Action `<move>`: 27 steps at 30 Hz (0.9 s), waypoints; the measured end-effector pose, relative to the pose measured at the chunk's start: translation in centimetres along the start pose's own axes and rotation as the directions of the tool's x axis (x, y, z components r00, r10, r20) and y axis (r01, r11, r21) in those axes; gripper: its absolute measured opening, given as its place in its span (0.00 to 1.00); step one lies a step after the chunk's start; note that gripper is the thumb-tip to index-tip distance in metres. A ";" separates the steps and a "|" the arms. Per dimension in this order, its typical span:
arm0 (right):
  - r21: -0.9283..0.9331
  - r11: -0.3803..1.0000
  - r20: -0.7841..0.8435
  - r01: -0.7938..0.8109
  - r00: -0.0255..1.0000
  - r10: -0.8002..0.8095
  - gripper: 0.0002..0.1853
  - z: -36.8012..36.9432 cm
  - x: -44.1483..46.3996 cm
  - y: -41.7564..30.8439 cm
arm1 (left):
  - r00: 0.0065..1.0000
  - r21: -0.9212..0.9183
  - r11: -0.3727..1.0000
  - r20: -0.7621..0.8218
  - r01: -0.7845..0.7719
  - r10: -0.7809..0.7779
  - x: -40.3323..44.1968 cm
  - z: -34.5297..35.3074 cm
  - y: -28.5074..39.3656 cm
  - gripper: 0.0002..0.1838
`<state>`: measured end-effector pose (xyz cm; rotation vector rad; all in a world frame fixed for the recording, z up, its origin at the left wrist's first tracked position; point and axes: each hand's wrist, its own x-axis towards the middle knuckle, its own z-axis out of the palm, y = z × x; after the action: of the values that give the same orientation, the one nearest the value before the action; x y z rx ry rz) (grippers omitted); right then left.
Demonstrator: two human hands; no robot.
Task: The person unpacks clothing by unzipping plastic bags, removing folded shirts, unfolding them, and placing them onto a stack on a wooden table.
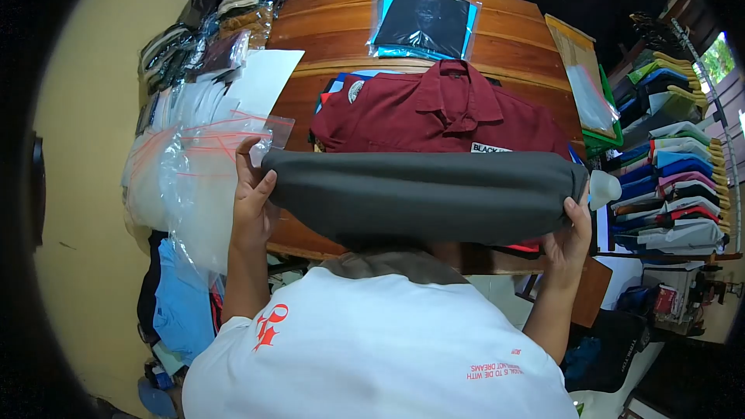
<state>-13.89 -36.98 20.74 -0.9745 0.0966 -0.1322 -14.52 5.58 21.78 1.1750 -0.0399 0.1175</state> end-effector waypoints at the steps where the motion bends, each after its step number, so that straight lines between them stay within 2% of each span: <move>1: 0.000 1.000 -0.007 0.011 1.000 -0.011 0.33 -0.2 0.1 -0.1 | 1.000 -0.003 1.000 -0.016 -0.013 0.013 0.0 0.0 0.1 0.31; 4: 0.026 0.997 -0.064 0.078 0.995 -0.077 0.33 -0.1 -0.1 -0.6 | 0.995 0.007 0.997 -0.055 -0.077 0.078 0.0 0.7 1.0 0.32; 5: 0.121 0.990 -0.075 0.066 0.996 -0.057 0.31 -1.8 0.3 -0.7 | 0.992 0.045 0.993 -0.049 -0.114 0.116 0.1 0.1 0.7 0.33; 6: 0.121 0.990 -0.076 0.067 0.995 -0.058 0.31 -2.4 0.4 -1.1 | 0.990 0.050 0.990 -0.038 -0.134 0.136 0.0 0.1 1.0 0.32; 8: 0.243 0.965 -0.127 0.096 0.990 -0.066 0.30 -3.1 0.5 -1.4 | 0.983 0.047 0.983 -0.021 -0.179 0.181 -0.2 0.0 1.5 0.32; 11: 0.257 0.952 -0.199 0.164 0.973 -0.114 0.28 -3.5 0.3 -2.3 | 0.973 0.014 0.973 -0.021 -0.230 0.230 -0.1 -0.1 2.0 0.31; 12: 0.337 0.934 -0.099 0.121 0.991 -0.093 0.25 -4.8 0.3 -2.8 | 0.972 0.020 0.972 -0.017 -0.236 0.236 -0.2 -0.2 2.3 0.31; 17: 0.372 0.920 -0.120 0.127 0.989 -0.088 0.18 -5.6 0.1 -4.7 | 0.954 0.033 0.956 -0.051 -0.293 0.294 -0.5 -0.4 3.1 0.31; 19: 0.330 0.938 -0.041 0.107 0.994 -0.099 0.14 -5.4 -0.2 -5.5 | 0.950 -0.065 0.948 0.001 -0.312 0.313 -0.7 -0.8 3.3 0.32; 22: 0.304 0.943 -0.123 0.139 0.987 -0.105 0.13 -7.0 0.0 -6.5 | 0.923 -0.038 0.923 -0.015 -0.384 0.384 -0.7 -1.5 4.0 0.29; 23: 0.298 0.947 -0.048 0.115 0.993 -0.106 0.13 -6.9 -0.2 -6.9 | 0.923 -0.038 0.922 -0.016 -0.385 0.384 -0.7 -2.0 4.0 0.29; 25: 0.266 0.953 -0.059 0.148 0.989 -0.137 0.13 -8.5 -0.1 -7.3 | 0.903 -0.109 0.902 0.059 -0.418 0.426 -0.7 -2.7 3.7 0.26; 27: 0.247 0.948 -0.092 0.199 0.979 -0.182 0.12 -11.5 0.2 -8.0 | 0.907 -0.101 0.903 0.018 -0.418 0.421 -0.7 -2.3 3.9 0.25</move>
<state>-15.88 -50.79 20.93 -0.7197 0.0459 -0.3478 -15.76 9.13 24.38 1.0582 -0.3330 0.4693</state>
